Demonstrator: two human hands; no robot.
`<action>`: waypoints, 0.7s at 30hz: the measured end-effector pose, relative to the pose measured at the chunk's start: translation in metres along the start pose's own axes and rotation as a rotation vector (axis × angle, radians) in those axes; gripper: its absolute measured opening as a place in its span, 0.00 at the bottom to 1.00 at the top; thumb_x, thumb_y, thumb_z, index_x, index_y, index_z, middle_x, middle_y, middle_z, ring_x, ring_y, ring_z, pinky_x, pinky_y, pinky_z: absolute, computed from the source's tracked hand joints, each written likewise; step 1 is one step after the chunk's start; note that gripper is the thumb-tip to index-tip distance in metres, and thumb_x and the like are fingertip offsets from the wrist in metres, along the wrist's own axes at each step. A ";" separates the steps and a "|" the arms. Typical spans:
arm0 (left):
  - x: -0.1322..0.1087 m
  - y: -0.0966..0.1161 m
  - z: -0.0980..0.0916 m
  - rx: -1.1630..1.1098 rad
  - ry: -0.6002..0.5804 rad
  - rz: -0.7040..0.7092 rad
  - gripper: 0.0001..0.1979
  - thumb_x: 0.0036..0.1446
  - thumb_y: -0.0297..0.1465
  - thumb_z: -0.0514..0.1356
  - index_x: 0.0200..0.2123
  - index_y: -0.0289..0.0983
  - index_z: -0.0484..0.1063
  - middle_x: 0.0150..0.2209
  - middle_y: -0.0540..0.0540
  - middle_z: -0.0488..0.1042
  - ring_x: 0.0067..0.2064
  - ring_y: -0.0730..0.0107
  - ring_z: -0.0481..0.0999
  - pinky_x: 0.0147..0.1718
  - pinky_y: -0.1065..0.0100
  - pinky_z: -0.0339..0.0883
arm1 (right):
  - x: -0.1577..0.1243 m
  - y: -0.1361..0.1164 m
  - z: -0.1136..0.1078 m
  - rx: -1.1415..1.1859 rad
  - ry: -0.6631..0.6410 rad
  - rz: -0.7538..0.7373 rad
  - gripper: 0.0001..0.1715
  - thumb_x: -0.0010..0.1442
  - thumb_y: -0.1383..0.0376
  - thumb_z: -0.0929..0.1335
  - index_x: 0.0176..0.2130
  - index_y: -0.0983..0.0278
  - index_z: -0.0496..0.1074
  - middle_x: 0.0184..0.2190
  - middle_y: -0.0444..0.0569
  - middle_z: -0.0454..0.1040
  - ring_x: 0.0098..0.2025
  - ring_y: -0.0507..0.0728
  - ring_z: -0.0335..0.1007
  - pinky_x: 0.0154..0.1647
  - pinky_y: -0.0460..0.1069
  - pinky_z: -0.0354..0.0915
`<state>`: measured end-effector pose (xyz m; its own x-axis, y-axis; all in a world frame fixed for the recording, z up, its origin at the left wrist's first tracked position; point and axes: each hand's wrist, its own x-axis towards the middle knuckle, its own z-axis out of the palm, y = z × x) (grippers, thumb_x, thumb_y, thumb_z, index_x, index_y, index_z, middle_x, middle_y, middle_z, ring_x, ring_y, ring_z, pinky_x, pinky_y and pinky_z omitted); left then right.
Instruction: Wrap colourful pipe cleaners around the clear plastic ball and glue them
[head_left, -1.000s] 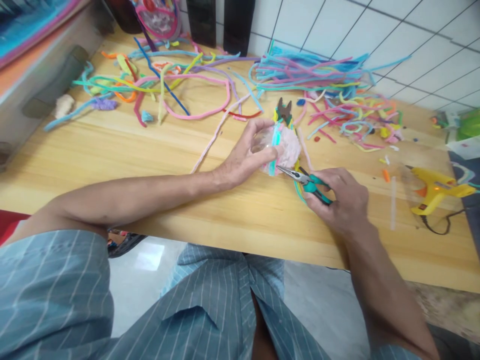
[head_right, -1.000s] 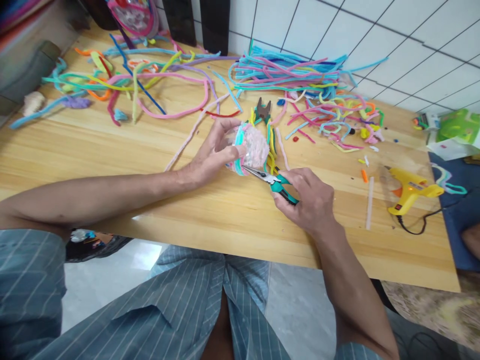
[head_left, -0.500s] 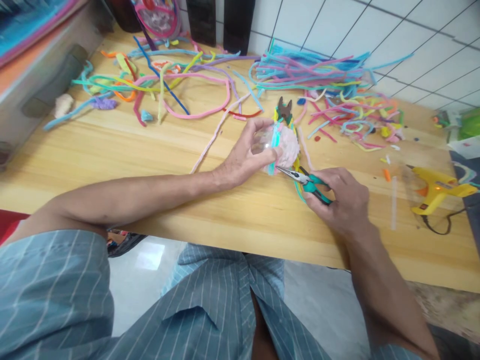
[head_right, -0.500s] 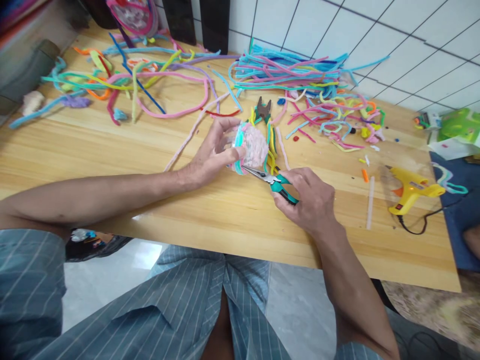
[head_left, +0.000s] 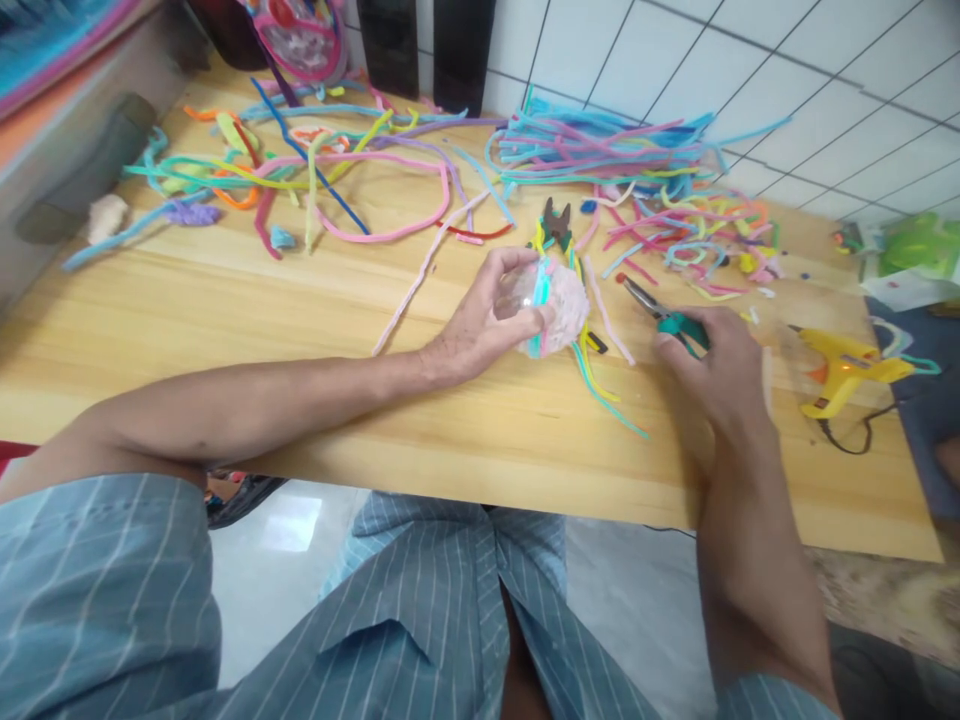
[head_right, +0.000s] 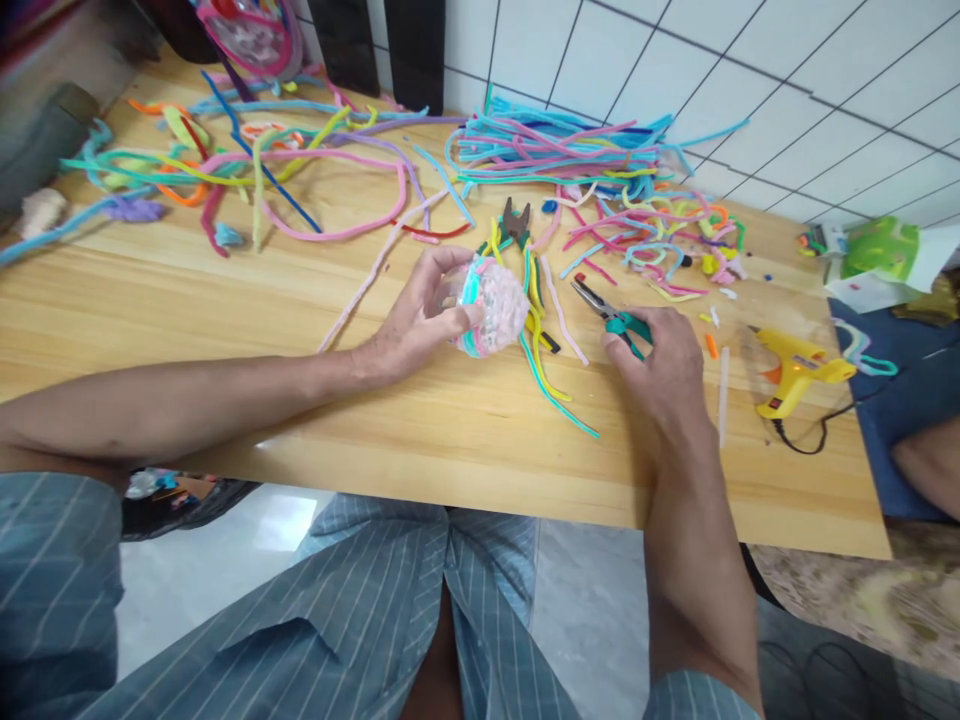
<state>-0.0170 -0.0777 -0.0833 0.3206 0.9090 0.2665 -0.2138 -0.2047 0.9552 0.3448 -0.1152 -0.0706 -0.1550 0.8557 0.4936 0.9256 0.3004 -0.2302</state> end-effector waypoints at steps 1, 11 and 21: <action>0.000 0.001 0.000 0.004 -0.004 -0.003 0.40 0.57 0.62 0.73 0.60 0.45 0.66 0.60 0.40 0.77 0.65 0.48 0.79 0.68 0.44 0.74 | -0.001 0.014 0.003 -0.026 -0.018 0.013 0.17 0.69 0.47 0.75 0.47 0.55 0.82 0.42 0.56 0.85 0.43 0.67 0.80 0.46 0.63 0.77; 0.001 0.002 0.003 -0.071 0.019 -0.039 0.40 0.57 0.57 0.74 0.61 0.42 0.66 0.64 0.38 0.75 0.69 0.48 0.76 0.72 0.45 0.71 | 0.006 -0.055 -0.005 -0.006 0.115 -0.114 0.31 0.70 0.50 0.75 0.69 0.50 0.73 0.62 0.61 0.82 0.65 0.75 0.79 0.65 0.76 0.75; 0.006 0.011 0.004 -0.175 0.097 -0.133 0.34 0.60 0.49 0.69 0.64 0.44 0.64 0.70 0.41 0.74 0.75 0.50 0.72 0.71 0.53 0.70 | 0.008 -0.171 0.019 -0.043 0.222 -0.421 0.44 0.71 0.62 0.74 0.78 0.47 0.61 0.66 0.59 0.77 0.66 0.72 0.79 0.65 0.71 0.79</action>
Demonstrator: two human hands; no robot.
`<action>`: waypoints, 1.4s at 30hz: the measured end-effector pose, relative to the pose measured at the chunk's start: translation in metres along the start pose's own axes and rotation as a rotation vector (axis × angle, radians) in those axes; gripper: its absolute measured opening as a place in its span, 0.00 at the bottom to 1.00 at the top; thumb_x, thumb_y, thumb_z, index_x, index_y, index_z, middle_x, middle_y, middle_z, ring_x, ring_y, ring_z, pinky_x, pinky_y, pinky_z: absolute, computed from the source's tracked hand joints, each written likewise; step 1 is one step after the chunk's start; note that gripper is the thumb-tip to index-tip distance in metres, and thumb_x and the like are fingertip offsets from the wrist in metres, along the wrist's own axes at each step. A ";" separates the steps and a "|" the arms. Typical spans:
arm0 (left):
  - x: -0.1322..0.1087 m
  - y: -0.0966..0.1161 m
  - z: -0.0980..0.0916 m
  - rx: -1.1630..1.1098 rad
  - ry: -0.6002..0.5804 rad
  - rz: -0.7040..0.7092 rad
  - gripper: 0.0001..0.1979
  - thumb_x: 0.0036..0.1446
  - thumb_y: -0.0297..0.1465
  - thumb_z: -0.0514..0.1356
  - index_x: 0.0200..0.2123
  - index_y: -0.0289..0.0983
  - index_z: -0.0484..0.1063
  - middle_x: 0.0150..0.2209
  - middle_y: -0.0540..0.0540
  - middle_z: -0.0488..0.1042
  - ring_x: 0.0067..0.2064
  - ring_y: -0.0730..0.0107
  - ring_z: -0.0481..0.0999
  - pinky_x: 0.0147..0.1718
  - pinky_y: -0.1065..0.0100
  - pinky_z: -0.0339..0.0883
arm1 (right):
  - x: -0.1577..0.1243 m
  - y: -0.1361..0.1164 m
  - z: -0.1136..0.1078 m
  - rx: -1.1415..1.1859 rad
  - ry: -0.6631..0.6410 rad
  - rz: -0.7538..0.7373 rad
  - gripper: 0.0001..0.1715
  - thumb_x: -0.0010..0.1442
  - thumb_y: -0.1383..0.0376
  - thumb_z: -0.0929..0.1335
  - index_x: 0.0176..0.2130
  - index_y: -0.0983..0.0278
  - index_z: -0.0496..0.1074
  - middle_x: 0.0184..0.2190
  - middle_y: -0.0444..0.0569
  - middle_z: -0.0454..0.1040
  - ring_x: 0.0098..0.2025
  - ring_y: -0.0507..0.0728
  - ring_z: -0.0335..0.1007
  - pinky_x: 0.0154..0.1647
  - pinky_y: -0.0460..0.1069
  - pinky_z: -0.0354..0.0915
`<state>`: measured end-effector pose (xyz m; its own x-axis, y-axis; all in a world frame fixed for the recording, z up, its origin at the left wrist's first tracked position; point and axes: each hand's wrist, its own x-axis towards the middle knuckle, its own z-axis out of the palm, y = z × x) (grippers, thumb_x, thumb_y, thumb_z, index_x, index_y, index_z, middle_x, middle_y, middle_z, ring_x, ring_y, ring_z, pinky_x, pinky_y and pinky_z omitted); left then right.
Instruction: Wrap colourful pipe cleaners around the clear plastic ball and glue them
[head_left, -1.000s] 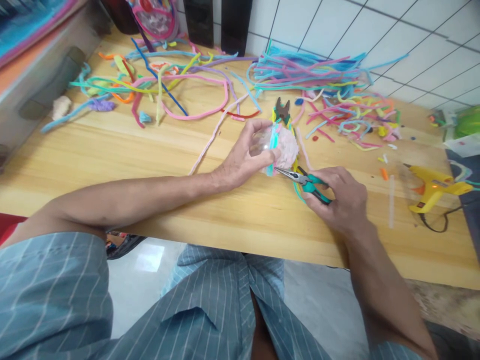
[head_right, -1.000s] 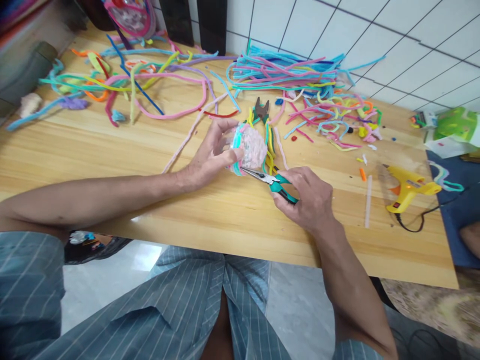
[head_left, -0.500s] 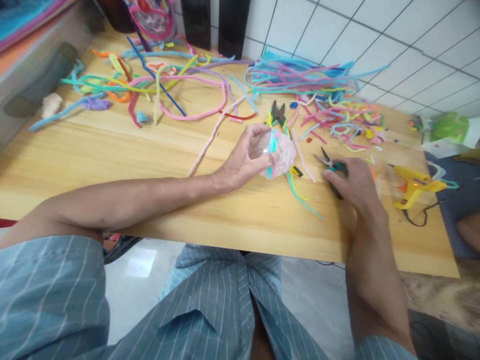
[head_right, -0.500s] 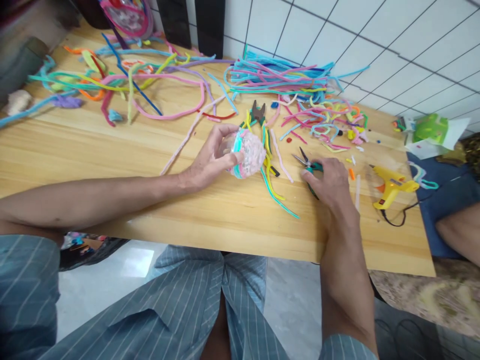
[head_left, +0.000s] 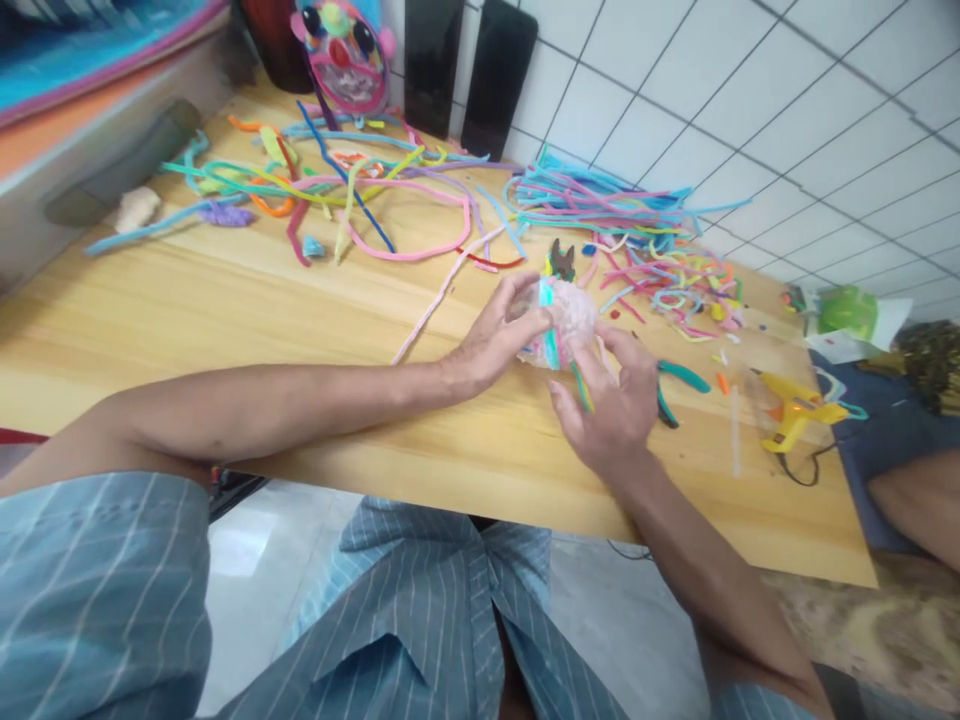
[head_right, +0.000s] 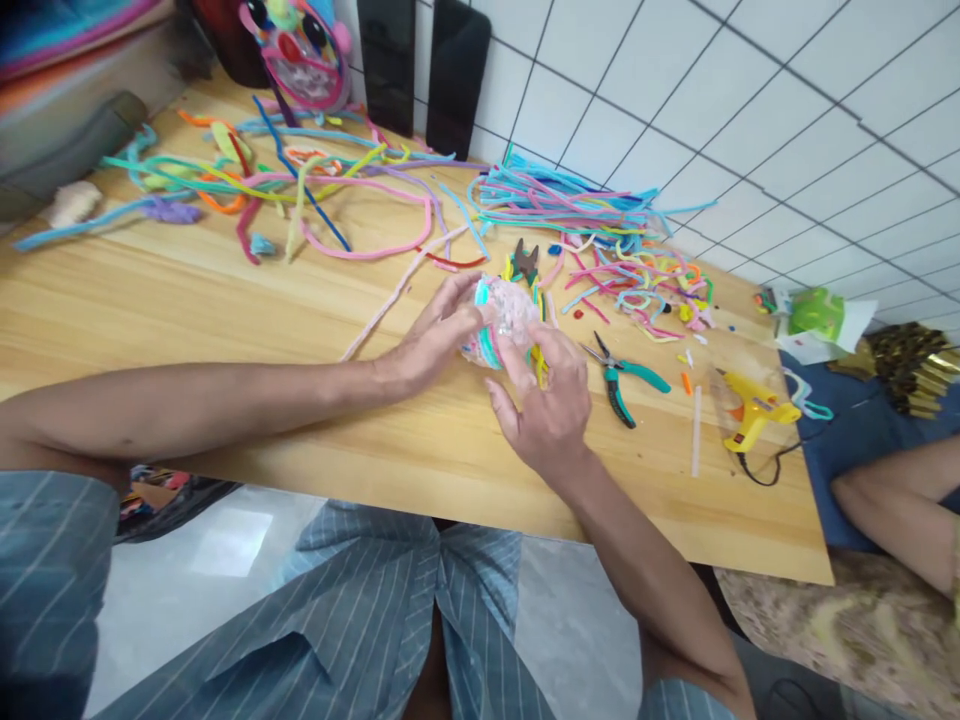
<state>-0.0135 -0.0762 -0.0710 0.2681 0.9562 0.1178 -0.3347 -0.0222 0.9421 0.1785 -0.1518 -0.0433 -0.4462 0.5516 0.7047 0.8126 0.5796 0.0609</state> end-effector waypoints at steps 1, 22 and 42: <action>0.000 -0.001 0.001 -0.002 0.004 -0.006 0.34 0.60 0.48 0.69 0.64 0.44 0.65 0.70 0.40 0.74 0.75 0.49 0.72 0.72 0.53 0.70 | 0.000 0.000 0.004 -0.005 0.021 -0.019 0.44 0.71 0.64 0.74 0.78 0.48 0.62 0.64 0.59 0.78 0.65 0.71 0.80 0.64 0.69 0.79; -0.015 0.008 0.013 -0.076 0.072 -0.099 0.30 0.56 0.42 0.69 0.59 0.41 0.67 0.65 0.41 0.77 0.70 0.52 0.75 0.68 0.55 0.73 | -0.011 0.004 0.017 0.009 0.117 -0.082 0.34 0.71 0.67 0.74 0.72 0.53 0.71 0.61 0.55 0.79 0.62 0.64 0.79 0.63 0.62 0.78; -0.016 0.005 0.017 -0.192 0.130 -0.156 0.20 0.62 0.37 0.68 0.55 0.41 0.72 0.60 0.44 0.81 0.67 0.53 0.79 0.66 0.53 0.77 | -0.019 0.009 0.018 -0.023 0.129 -0.099 0.27 0.73 0.67 0.72 0.67 0.52 0.75 0.60 0.54 0.81 0.64 0.64 0.81 0.64 0.62 0.81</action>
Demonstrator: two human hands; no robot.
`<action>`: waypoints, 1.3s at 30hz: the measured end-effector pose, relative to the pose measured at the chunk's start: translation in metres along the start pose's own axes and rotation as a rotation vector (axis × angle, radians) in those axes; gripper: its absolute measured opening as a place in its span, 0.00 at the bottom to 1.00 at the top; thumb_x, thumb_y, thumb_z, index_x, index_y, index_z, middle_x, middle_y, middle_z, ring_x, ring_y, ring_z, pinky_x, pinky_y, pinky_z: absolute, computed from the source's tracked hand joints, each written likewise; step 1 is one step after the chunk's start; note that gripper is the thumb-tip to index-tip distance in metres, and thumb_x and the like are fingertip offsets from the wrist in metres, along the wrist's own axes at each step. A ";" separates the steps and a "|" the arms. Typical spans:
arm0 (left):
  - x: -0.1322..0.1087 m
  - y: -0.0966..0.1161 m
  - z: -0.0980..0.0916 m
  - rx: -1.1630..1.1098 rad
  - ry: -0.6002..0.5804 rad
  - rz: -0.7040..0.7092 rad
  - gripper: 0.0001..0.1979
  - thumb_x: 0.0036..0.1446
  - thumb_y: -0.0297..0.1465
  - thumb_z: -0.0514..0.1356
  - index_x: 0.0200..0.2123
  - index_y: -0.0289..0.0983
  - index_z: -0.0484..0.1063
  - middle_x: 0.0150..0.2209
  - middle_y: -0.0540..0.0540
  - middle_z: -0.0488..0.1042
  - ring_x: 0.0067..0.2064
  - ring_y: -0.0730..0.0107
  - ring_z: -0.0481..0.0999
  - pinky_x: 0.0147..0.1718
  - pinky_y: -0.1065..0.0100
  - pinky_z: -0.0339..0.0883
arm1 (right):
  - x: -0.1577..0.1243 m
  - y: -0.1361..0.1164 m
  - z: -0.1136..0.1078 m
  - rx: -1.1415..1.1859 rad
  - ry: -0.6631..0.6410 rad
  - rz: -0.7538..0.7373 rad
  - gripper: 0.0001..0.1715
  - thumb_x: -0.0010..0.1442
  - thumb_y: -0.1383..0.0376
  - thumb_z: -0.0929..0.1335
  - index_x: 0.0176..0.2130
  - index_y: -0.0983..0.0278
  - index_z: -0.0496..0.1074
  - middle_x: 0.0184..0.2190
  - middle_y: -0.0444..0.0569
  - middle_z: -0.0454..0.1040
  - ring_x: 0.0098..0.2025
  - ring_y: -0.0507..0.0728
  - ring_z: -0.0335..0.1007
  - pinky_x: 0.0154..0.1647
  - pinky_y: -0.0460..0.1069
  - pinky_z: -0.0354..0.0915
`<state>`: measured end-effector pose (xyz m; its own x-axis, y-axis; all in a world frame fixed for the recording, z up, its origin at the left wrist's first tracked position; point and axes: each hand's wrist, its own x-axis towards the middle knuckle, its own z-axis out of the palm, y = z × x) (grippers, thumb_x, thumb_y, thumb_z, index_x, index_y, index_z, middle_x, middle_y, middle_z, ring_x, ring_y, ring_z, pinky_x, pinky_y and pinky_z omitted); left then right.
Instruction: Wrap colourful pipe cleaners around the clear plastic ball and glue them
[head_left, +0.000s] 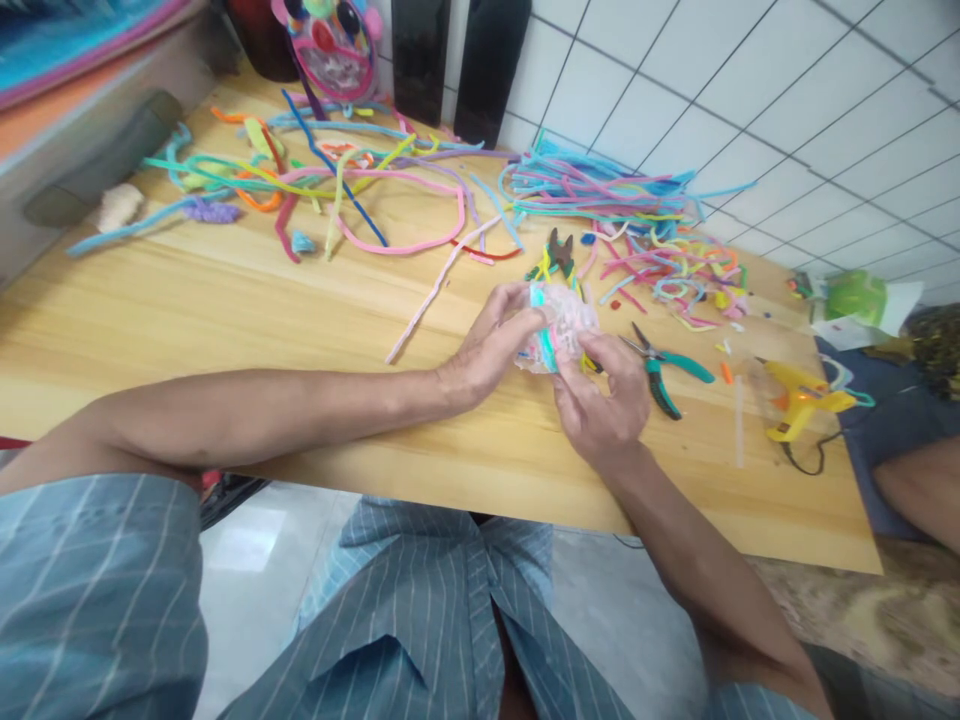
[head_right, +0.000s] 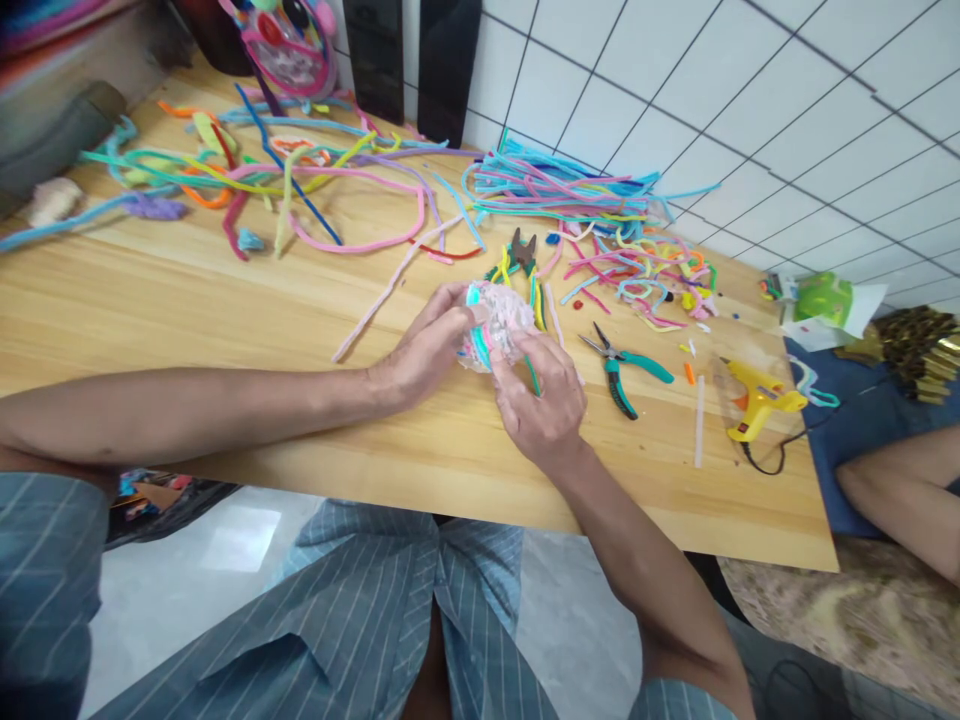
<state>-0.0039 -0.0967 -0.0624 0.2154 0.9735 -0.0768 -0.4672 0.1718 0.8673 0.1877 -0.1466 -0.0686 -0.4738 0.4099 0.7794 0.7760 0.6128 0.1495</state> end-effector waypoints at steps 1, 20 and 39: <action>0.000 0.001 0.001 -0.007 -0.003 -0.007 0.20 0.62 0.38 0.68 0.55 0.40 0.71 0.60 0.44 0.81 0.67 0.53 0.79 0.66 0.53 0.77 | 0.000 0.000 -0.001 0.010 -0.005 0.005 0.28 0.74 0.66 0.72 0.70 0.52 0.73 0.60 0.54 0.81 0.64 0.64 0.80 0.64 0.62 0.81; -0.010 -0.005 -0.009 0.187 -0.175 0.127 0.32 0.63 0.44 0.69 0.65 0.44 0.63 0.69 0.40 0.75 0.70 0.52 0.77 0.67 0.53 0.74 | -0.008 -0.005 0.006 -0.056 -0.044 0.039 0.31 0.77 0.56 0.69 0.74 0.54 0.69 0.67 0.60 0.78 0.71 0.70 0.76 0.71 0.69 0.75; -0.003 -0.010 -0.015 0.166 -0.179 0.117 0.29 0.61 0.42 0.69 0.62 0.44 0.66 0.66 0.42 0.77 0.68 0.55 0.77 0.68 0.53 0.74 | -0.005 -0.012 0.005 0.006 0.007 0.028 0.31 0.73 0.62 0.74 0.72 0.55 0.74 0.65 0.60 0.81 0.68 0.69 0.79 0.67 0.66 0.79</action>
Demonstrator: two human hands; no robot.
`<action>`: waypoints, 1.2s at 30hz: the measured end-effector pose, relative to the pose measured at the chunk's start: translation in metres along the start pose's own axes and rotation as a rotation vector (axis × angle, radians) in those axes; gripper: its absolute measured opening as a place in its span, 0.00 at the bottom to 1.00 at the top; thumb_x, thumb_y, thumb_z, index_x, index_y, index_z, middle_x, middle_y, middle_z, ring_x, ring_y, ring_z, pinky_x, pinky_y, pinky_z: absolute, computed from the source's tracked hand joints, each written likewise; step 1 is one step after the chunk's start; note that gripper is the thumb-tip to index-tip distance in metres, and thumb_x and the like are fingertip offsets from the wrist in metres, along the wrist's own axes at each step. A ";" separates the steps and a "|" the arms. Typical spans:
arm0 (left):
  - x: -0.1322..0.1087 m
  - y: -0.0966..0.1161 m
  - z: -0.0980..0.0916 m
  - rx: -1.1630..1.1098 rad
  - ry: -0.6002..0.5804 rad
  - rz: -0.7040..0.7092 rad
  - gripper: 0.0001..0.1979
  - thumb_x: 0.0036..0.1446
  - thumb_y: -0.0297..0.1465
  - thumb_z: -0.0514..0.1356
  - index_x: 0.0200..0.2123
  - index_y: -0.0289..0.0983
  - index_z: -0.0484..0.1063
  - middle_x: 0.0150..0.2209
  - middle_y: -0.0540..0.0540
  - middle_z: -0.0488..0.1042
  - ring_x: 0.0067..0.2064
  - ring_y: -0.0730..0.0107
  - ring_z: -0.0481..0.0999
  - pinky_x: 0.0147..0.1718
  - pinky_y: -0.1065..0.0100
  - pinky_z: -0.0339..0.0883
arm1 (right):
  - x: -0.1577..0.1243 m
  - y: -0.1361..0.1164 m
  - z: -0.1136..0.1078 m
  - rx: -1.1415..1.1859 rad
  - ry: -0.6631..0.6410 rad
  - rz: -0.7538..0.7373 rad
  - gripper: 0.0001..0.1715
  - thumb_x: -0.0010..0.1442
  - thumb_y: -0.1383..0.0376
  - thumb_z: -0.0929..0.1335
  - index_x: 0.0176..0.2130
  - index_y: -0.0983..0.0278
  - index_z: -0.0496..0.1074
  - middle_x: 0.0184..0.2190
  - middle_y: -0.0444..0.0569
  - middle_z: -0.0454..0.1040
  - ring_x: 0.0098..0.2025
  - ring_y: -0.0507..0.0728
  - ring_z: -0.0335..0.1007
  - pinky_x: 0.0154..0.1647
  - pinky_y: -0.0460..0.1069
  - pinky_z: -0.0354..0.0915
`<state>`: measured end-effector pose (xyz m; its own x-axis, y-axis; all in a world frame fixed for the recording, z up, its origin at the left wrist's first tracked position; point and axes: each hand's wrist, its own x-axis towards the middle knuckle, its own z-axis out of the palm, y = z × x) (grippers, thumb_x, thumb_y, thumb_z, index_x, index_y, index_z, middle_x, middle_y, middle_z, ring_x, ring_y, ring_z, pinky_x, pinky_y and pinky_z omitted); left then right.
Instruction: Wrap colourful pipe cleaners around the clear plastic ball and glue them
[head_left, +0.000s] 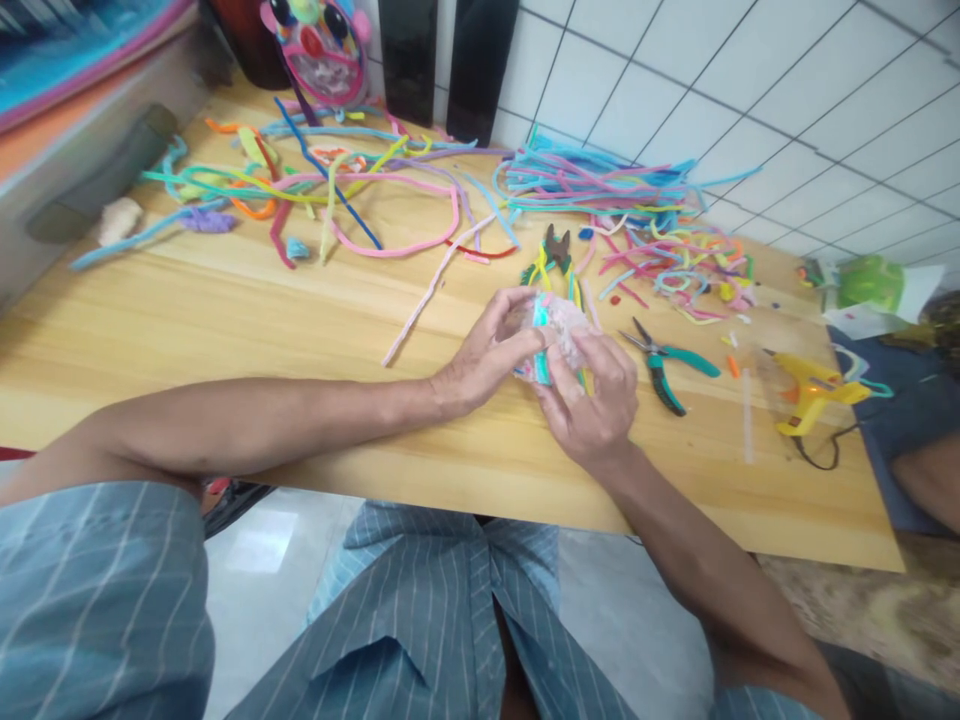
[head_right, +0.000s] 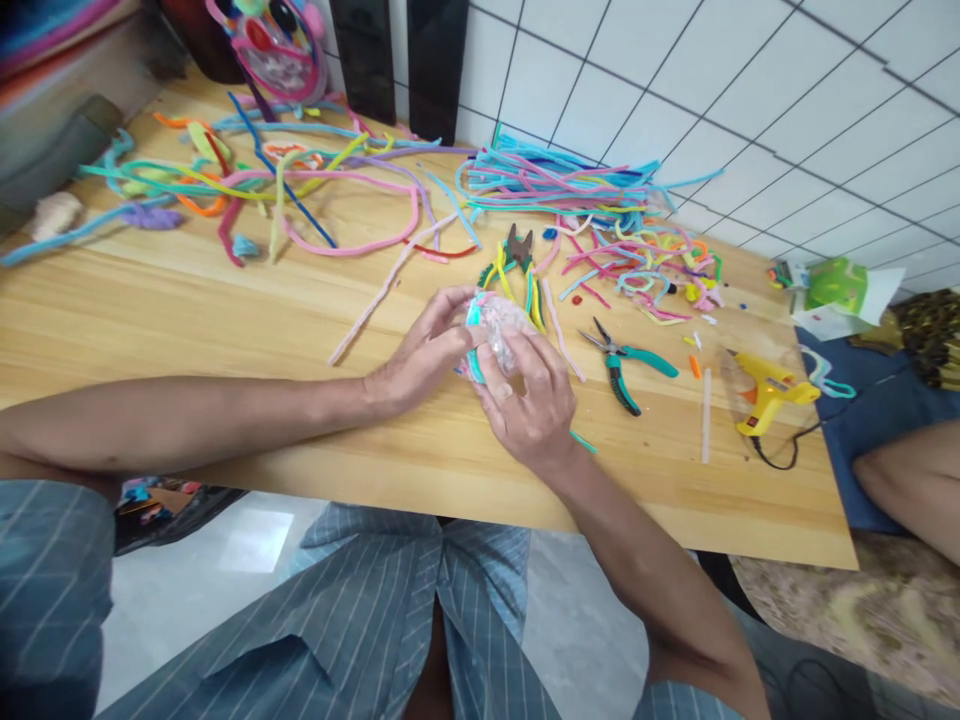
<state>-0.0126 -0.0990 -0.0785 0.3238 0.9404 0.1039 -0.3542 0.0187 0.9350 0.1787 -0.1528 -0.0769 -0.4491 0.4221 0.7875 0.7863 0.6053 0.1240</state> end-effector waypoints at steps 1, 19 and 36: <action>0.000 0.001 -0.001 0.012 -0.001 0.005 0.29 0.61 0.42 0.70 0.61 0.43 0.66 0.65 0.41 0.77 0.68 0.54 0.77 0.69 0.53 0.73 | 0.000 0.000 -0.001 0.007 -0.008 0.005 0.32 0.73 0.62 0.74 0.72 0.56 0.73 0.65 0.60 0.81 0.68 0.69 0.78 0.67 0.67 0.79; -0.008 0.003 -0.009 0.216 -0.082 0.138 0.33 0.64 0.51 0.73 0.63 0.44 0.67 0.63 0.40 0.79 0.64 0.55 0.80 0.64 0.55 0.77 | 0.001 -0.006 -0.006 0.045 -0.011 0.083 0.19 0.72 0.56 0.75 0.60 0.58 0.78 0.55 0.57 0.82 0.59 0.66 0.80 0.60 0.62 0.80; -0.006 -0.001 -0.012 0.222 -0.175 0.107 0.39 0.62 0.52 0.75 0.66 0.45 0.62 0.67 0.37 0.73 0.69 0.51 0.77 0.67 0.50 0.76 | 0.009 -0.007 -0.006 0.133 0.071 0.116 0.20 0.71 0.58 0.76 0.59 0.59 0.76 0.51 0.56 0.85 0.54 0.65 0.83 0.55 0.61 0.81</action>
<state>-0.0246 -0.1004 -0.0841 0.4481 0.8597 0.2450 -0.2004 -0.1704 0.9648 0.1719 -0.1575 -0.0670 -0.3235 0.4482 0.8334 0.7662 0.6409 -0.0472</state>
